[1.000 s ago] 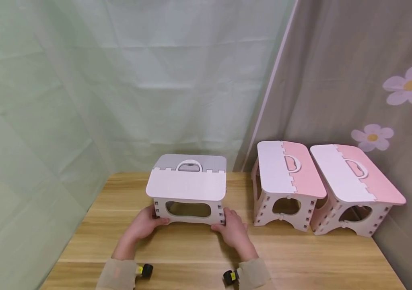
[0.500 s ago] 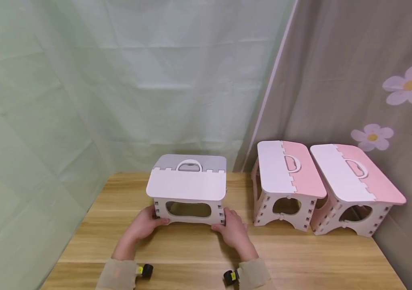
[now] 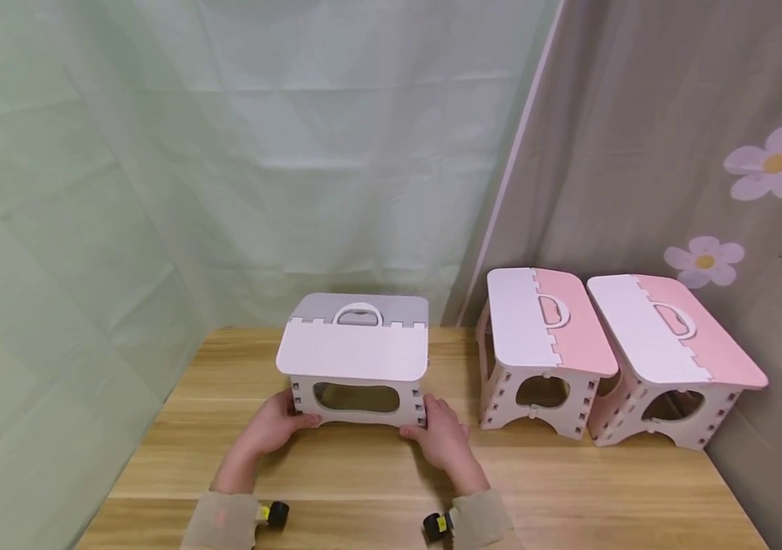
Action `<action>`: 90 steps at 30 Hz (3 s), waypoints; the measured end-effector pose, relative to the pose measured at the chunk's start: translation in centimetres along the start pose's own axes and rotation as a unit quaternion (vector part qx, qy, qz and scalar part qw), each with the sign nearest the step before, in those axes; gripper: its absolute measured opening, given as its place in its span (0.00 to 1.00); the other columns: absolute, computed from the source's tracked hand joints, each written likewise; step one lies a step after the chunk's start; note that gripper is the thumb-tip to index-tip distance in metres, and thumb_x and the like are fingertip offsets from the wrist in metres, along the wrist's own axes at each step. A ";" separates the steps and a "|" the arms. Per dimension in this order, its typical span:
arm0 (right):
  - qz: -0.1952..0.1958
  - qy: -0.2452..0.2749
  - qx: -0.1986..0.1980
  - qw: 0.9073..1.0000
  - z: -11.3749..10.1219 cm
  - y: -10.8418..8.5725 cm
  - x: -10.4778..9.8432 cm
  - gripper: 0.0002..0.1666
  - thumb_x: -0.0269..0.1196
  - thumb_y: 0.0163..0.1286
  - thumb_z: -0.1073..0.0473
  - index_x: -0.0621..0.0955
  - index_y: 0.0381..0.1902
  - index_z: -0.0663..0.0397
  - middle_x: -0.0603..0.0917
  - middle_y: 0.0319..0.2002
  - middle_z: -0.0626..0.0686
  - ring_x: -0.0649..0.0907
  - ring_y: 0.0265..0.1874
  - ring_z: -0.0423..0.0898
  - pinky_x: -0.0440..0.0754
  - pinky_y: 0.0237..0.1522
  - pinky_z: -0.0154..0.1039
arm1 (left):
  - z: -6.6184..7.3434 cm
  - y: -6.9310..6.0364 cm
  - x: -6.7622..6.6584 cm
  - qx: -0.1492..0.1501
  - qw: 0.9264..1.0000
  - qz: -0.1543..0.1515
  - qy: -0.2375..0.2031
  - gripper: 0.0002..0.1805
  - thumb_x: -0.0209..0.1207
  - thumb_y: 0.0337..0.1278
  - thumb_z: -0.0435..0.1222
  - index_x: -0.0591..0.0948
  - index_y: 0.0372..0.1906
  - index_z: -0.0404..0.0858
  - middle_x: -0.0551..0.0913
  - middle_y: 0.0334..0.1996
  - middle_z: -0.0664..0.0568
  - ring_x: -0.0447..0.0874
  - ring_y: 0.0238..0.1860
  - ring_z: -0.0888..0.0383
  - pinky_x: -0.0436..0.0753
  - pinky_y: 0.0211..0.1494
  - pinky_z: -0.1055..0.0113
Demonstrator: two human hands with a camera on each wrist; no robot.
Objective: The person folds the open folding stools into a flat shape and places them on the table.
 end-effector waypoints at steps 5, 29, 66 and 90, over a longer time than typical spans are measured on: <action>0.000 0.002 -0.001 1.000 0.0 0.0 0.0 0.37 0.76 0.67 0.45 0.78 0.67 0.53 0.83 0.49 0.53 0.82 0.54 0.56 0.71 0.48 0.58 | 0.1 -0.1 -0.1 0.000 1.000 0.001 0.003 0.26 0.77 0.59 0.33 0.82 0.59 0.29 0.88 0.49 0.46 0.84 0.47 0.53 0.82 0.57 0.50; 0.005 0.003 -0.006 1.000 0.1 0.0 -0.1 0.36 0.76 0.67 0.45 0.78 0.67 0.52 0.84 0.49 0.53 0.82 0.54 0.56 0.71 0.49 0.59 | 0.0 0.1 0.0 0.001 1.000 0.000 -0.003 0.26 0.77 0.59 0.34 0.82 0.60 0.29 0.88 0.49 0.46 0.84 0.47 0.52 0.82 0.57 0.50; 0.008 -0.010 0.006 1.000 0.4 0.1 0.3 0.38 0.76 0.68 0.47 0.77 0.71 0.53 0.84 0.51 0.55 0.83 0.54 0.58 0.71 0.53 0.63 | -0.2 0.0 0.4 0.004 1.000 0.003 -0.002 0.21 0.76 0.60 0.32 0.83 0.55 0.29 0.88 0.45 0.48 0.84 0.43 0.56 0.83 0.52 0.55; 0.013 -0.012 -0.006 1.000 0.3 0.1 0.0 0.34 0.77 0.66 0.46 0.80 0.66 0.50 0.84 0.48 0.54 0.83 0.52 0.57 0.72 0.51 0.61 | -0.3 0.2 0.4 0.003 1.000 -0.004 -0.003 0.22 0.75 0.61 0.33 0.83 0.57 0.30 0.88 0.47 0.48 0.83 0.43 0.55 0.83 0.53 0.55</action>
Point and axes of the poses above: each hand's wrist, its own y-axis towards the middle knuckle, its own x-axis out of the palm, z = x × y, the point moved 1 cm from there along y, towards the middle knuckle
